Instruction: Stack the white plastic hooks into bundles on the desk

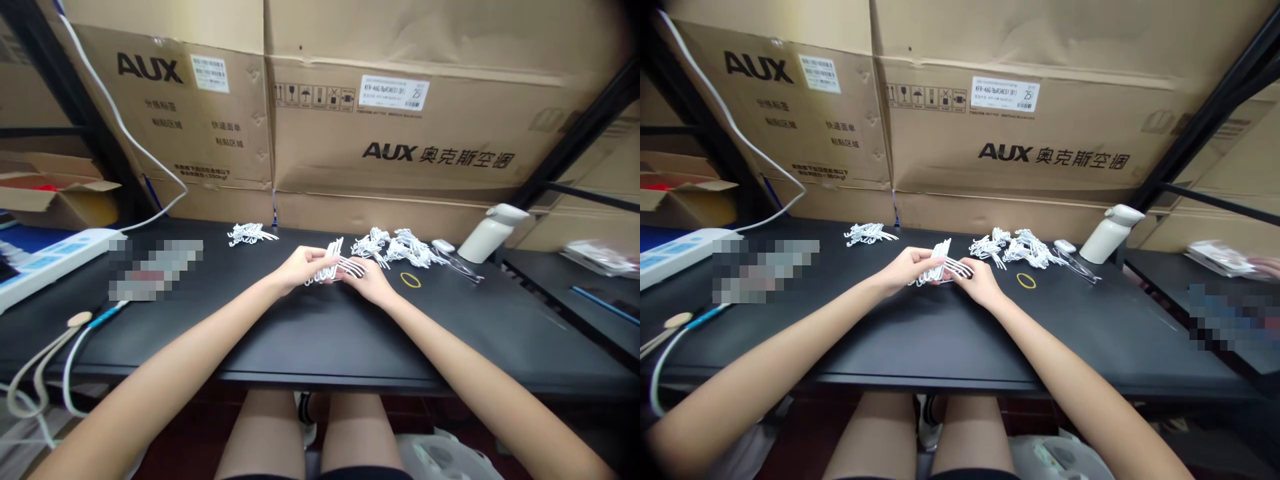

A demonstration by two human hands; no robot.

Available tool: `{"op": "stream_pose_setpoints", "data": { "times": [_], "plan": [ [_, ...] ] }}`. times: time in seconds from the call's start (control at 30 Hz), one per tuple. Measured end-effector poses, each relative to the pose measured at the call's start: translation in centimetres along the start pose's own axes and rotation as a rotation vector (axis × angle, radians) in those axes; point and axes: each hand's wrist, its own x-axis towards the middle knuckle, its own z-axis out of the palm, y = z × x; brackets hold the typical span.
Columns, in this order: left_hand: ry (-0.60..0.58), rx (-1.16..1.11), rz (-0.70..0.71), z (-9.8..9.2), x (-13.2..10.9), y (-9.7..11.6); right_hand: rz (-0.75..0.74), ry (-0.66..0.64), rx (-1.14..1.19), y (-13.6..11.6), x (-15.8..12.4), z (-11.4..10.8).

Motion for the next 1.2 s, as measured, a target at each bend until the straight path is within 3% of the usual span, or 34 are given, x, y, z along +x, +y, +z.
{"op": "stream_pose_setpoints", "data": {
  "times": [0.17, 0.53, 0.73, 1.03, 1.2],
  "plan": [
    [0.052, -0.032, 0.014, -0.2, 0.3, -0.4, -0.029, 0.002, 0.070, 0.4, 0.0, 0.0],
    [0.254, -0.267, 0.066, -0.8, 0.5, 0.5, 0.294, 0.075, 0.527, -0.2, 0.4, 0.2],
    [0.306, -0.240, 0.118, -0.8, 0.6, 0.2, 0.442, 0.167, 0.785, -0.4, 0.6, -0.6],
    [0.295, 0.018, 0.247, -0.1, 0.5, -0.3, 0.309, 0.231, 0.781, -1.3, 0.5, -0.6],
    [0.338, 0.026, 0.290, -0.1, 0.5, -0.3, 0.291, 0.123, 0.950, -2.0, 0.3, -0.7]
  ]
}}
